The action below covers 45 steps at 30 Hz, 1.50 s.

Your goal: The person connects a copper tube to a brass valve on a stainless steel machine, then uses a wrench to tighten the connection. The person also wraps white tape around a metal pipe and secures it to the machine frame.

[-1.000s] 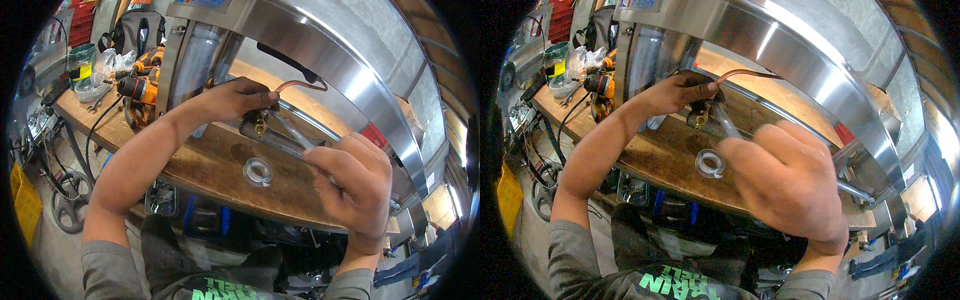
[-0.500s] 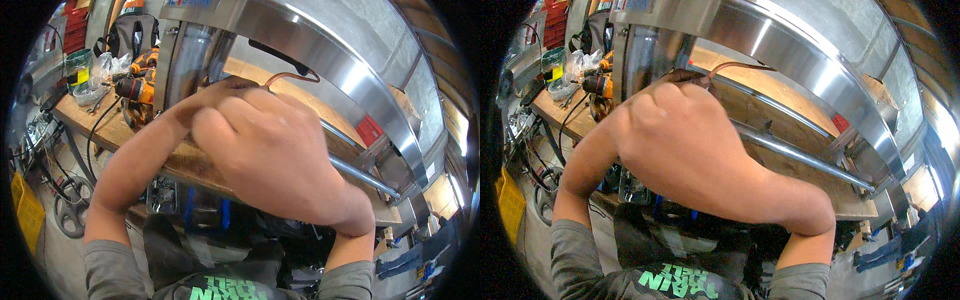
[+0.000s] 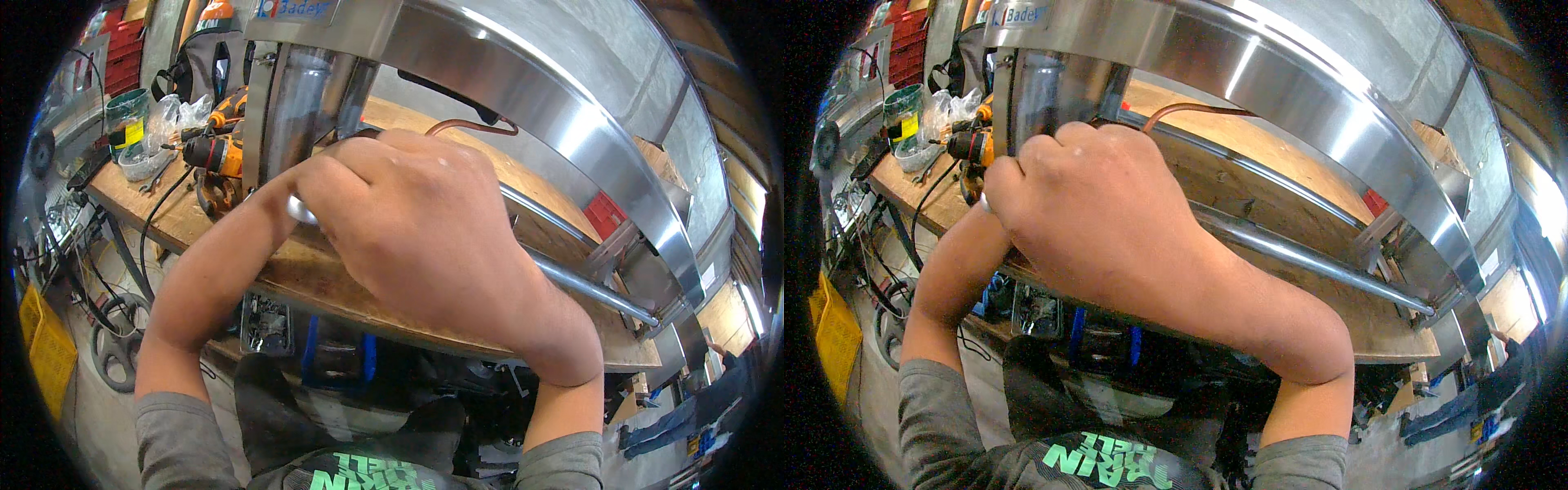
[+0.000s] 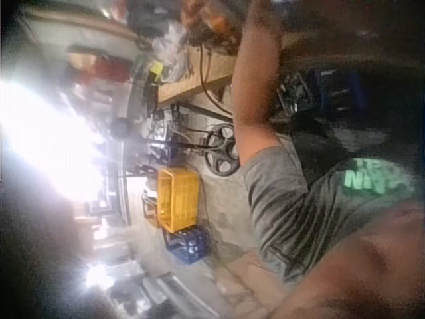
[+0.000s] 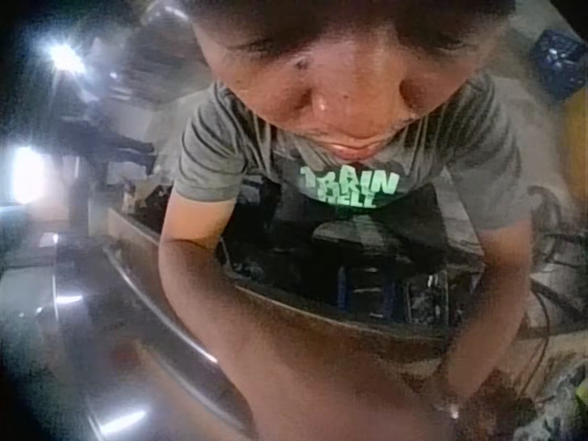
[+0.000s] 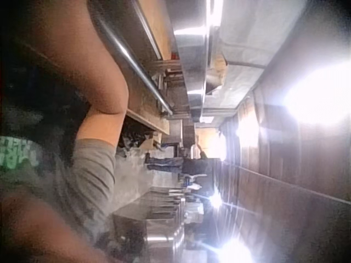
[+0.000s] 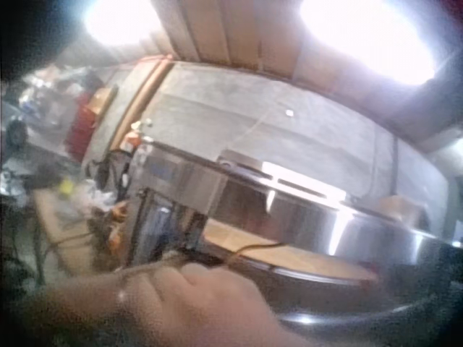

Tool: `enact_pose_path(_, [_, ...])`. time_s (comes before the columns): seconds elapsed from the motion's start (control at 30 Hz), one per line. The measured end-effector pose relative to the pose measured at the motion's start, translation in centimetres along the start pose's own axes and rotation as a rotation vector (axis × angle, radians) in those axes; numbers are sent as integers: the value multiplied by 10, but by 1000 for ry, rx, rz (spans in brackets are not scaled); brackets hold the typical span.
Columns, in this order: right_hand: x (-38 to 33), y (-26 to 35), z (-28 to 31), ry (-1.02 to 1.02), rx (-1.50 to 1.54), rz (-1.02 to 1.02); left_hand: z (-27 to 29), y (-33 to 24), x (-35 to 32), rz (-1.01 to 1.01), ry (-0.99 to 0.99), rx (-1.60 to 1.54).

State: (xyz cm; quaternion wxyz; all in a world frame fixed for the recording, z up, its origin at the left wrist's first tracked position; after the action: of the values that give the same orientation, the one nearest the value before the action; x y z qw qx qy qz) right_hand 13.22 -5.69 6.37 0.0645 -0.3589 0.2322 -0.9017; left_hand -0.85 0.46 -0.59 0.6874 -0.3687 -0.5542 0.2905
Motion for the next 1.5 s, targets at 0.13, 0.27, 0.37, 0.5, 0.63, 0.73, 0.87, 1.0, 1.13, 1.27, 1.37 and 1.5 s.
enact_pose_path(0.13, [0, 3, 10, -13, -19, 48, 4, 2, 5, 35, -4, 4])
enact_pose_path(0.27, [-35, -7, 54, -49, 86, 13, 14, 5, 17, 86, -97, 74])
enact_pose_path(0.37, [-80, -25, 80, -97, 234, -320, 13, 9, 19, 93, -127, 25])
enact_pose_path(0.5, [-147, -72, 81, -333, 689, -641, 11, 9, 21, 67, -171, 116])
enact_pose_path(0.63, [-190, -131, 69, -381, 778, -861, 2, 10, 19, -19, -32, 146])
enact_pose_path(0.73, [-193, -170, 52, -419, 1092, -984, -8, 14, 23, -2, -43, 50])
enact_pose_path(0.87, [-169, -191, 19, -162, 1323, -998, -14, 15, 20, 34, -126, -117])
enact_pose_path(1.0, [-140, -200, -7, 74, 1197, -966, -4, 10, 20, 51, -120, -123])
enact_pose_path(1.13, [-118, -222, -22, 338, 854, -961, 2, 11, 18, 67, -233, -87])
enact_pose_path(1.27, [-117, -234, -41, 447, 832, -970, 5, 10, 18, 138, -261, -41])
enact_pose_path(1.37, [-119, -234, -57, 603, 849, -1092, 4, 10, 17, 124, -273, -120])
enact_pose_path(1.5, [-98, -235, -66, 501, 706, -963, 5, 8, 17, 125, -272, -128])
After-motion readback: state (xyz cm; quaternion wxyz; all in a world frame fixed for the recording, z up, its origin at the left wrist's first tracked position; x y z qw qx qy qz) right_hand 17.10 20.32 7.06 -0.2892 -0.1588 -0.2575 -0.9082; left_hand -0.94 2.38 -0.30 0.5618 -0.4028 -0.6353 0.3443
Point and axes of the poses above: each hand's wrist, its own x-axis towards the middle knuckle, its own z-axis out of the back of the hand, y = z × x, the point moved 2 cm from there along x, towards the middle knuckle, and after that the axes turned 4 degrees about -z, right-handed, at the moved point
